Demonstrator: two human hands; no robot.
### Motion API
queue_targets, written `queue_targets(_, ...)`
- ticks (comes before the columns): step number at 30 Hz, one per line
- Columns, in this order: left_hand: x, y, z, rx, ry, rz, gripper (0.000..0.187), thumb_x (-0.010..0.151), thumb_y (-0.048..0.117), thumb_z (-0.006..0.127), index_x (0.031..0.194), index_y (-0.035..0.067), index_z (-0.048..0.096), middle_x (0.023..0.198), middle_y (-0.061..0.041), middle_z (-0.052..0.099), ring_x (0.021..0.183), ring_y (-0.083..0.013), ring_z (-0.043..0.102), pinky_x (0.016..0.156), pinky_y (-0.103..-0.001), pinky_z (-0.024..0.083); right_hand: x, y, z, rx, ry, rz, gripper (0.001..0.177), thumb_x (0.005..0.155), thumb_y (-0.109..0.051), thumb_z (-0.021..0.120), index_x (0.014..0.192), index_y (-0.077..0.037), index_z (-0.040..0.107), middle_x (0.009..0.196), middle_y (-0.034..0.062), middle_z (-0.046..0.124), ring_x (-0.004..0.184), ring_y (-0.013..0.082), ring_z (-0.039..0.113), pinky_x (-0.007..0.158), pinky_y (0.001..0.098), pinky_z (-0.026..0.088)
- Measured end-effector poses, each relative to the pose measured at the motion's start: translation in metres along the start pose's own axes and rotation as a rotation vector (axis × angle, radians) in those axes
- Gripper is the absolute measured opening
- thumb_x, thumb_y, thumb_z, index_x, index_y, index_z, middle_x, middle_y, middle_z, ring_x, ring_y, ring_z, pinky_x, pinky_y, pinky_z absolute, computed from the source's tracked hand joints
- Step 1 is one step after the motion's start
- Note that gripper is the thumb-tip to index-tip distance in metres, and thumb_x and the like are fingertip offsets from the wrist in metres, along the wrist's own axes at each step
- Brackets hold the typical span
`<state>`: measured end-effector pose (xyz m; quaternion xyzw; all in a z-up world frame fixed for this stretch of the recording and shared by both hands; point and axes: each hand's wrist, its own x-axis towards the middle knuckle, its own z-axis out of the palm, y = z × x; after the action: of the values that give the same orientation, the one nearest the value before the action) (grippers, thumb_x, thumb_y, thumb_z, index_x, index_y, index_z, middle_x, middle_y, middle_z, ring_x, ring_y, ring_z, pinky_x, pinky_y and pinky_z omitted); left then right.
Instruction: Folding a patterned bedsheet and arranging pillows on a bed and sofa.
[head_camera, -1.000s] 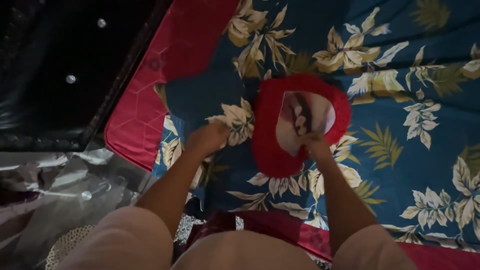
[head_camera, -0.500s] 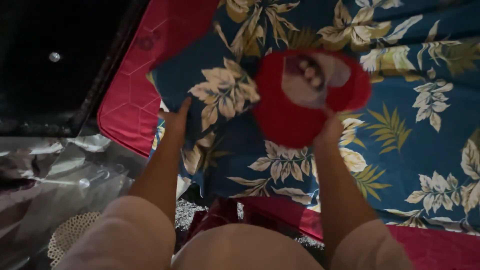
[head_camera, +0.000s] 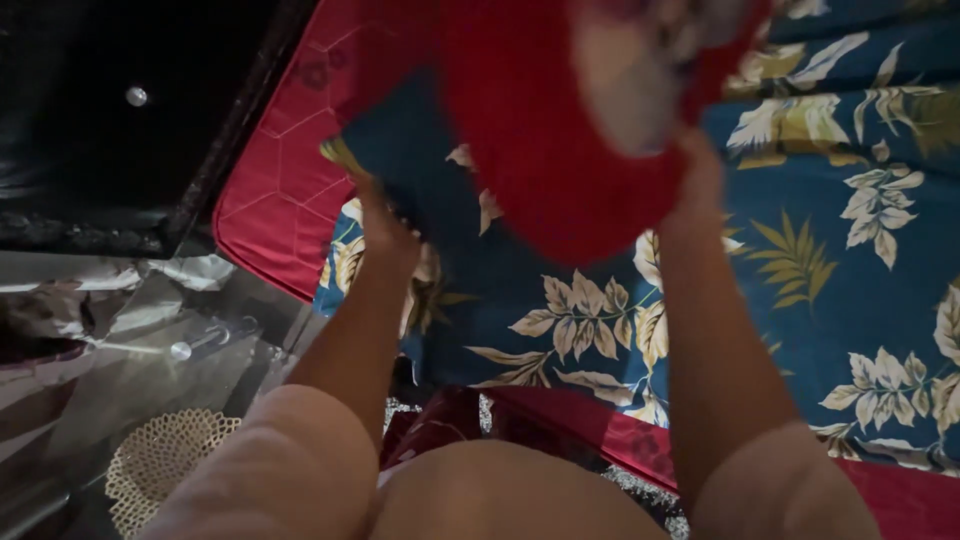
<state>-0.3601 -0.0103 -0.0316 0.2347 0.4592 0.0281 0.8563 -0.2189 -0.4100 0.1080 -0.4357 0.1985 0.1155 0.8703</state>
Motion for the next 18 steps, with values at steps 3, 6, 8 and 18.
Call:
queue_targets(3, -0.098, 0.052, 0.048, -0.074, 0.015, -0.021, 0.078, 0.088, 0.073, 0.039, 0.145, 0.022, 0.052, 0.134, -0.005, 0.064, 0.123, -0.0306, 0.061, 0.095, -0.05, 0.05, -0.015, 0.063, 0.046, -0.125, -0.263, 0.228, 0.026, 0.101, -0.01, 0.062, 0.128, -0.007, 0.063, 0.127, 0.0127, 0.068, 0.116, 0.0295, 0.065, 0.106, 0.0455, 0.052)
queue_targets(6, 0.015, 0.017, -0.06, -0.357, -0.757, 0.183, 0.068, 0.112, 0.068, 0.043, 0.152, 0.014, 0.051, 0.141, -0.01, 0.061, 0.127, -0.0327, 0.059, 0.109, -0.049, 0.052, -0.059, 0.073, 0.125, -0.534, -0.128, 0.315, 0.035, 0.097, -0.008, 0.06, 0.13, -0.015, 0.061, 0.126, 0.0051, 0.068, 0.114, 0.0254, 0.065, 0.103, 0.0421, 0.05)
queue_targets(8, -0.049, 0.034, -0.016, -0.342, -0.534, 0.191, 0.072, 0.103, 0.066, 0.045, 0.153, 0.014, 0.047, 0.142, -0.012, 0.058, 0.124, -0.034, 0.061, 0.105, -0.049, 0.053, -0.046, 0.089, 0.123, -0.621, -0.091, 0.318, 0.039, 0.095, -0.005, 0.057, 0.132, -0.016, 0.06, 0.125, 0.0043, 0.068, 0.113, 0.0247, 0.066, 0.102, 0.041, 0.051)
queue_targets(18, 0.05, -0.01, 0.0, 0.582, 0.097, 0.454, 0.082, 0.101, 0.045, 0.062, 0.162, 0.01, 0.021, 0.16, -0.017, 0.045, 0.14, -0.0331, 0.051, 0.112, -0.044, 0.045, 0.257, 0.23, -0.163, -1.32, -0.192, -0.466, 0.033, 0.106, -0.01, 0.043, 0.133, -0.001, 0.059, 0.11, 0.0189, 0.071, 0.098, 0.0314, 0.067, 0.089, 0.0395, 0.056)
